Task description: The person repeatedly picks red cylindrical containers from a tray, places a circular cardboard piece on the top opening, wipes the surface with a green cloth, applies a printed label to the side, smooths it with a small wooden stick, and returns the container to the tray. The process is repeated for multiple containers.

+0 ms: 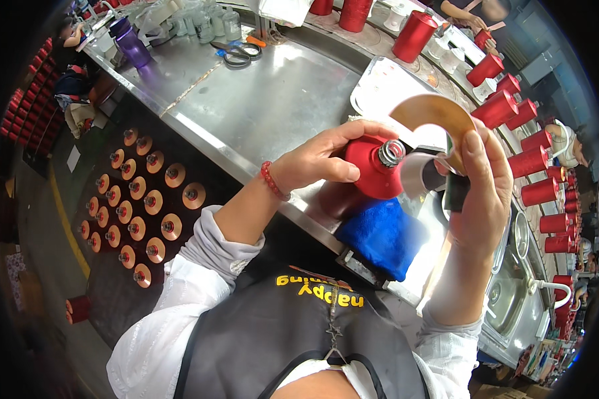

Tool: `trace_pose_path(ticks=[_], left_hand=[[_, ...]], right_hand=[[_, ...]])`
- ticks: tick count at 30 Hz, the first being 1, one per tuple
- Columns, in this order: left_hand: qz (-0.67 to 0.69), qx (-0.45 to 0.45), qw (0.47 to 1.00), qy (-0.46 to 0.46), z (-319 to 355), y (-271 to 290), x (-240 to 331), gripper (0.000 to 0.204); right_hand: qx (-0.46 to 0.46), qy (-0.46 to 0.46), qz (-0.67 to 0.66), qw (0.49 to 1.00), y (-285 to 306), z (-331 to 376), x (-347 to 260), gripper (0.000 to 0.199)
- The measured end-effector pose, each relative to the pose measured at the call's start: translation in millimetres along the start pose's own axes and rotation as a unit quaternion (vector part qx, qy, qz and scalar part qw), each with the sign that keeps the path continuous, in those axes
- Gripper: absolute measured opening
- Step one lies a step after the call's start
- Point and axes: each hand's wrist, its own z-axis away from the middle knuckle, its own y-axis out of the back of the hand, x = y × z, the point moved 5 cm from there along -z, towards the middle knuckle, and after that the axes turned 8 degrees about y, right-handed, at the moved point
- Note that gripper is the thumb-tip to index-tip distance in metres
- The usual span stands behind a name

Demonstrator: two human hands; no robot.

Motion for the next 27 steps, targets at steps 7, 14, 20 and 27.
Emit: trace_pose_path(ticks=[7, 14, 20, 27], left_hand=[[-0.444, 0.246, 0.836, -0.209, 33.1, -36.3, 23.3, 0.074], [-0.373, 0.267, 0.872, -0.169, 44.5, -27.9, 39.4, 0.01], [-0.306, 0.336, 0.888, -0.075, 43.9, -13.6, 19.7, 0.011], [-0.023, 0.291, 0.954, -0.064, 34.7, -5.3, -9.5, 0.029]], right_hand=[[-0.075, 0.079, 0.002, 0.994, -48.9, -0.6, -16.6, 0.021], [-0.03, 0.002, 0.041, 0.999, -26.3, 21.4, 24.6, 0.023], [-0.002, -0.033, 0.048, 0.998, -10.4, 31.8, 63.2, 0.023], [0.067, -0.125, -0.063, 0.988, -16.8, 31.4, 69.6, 0.032]])
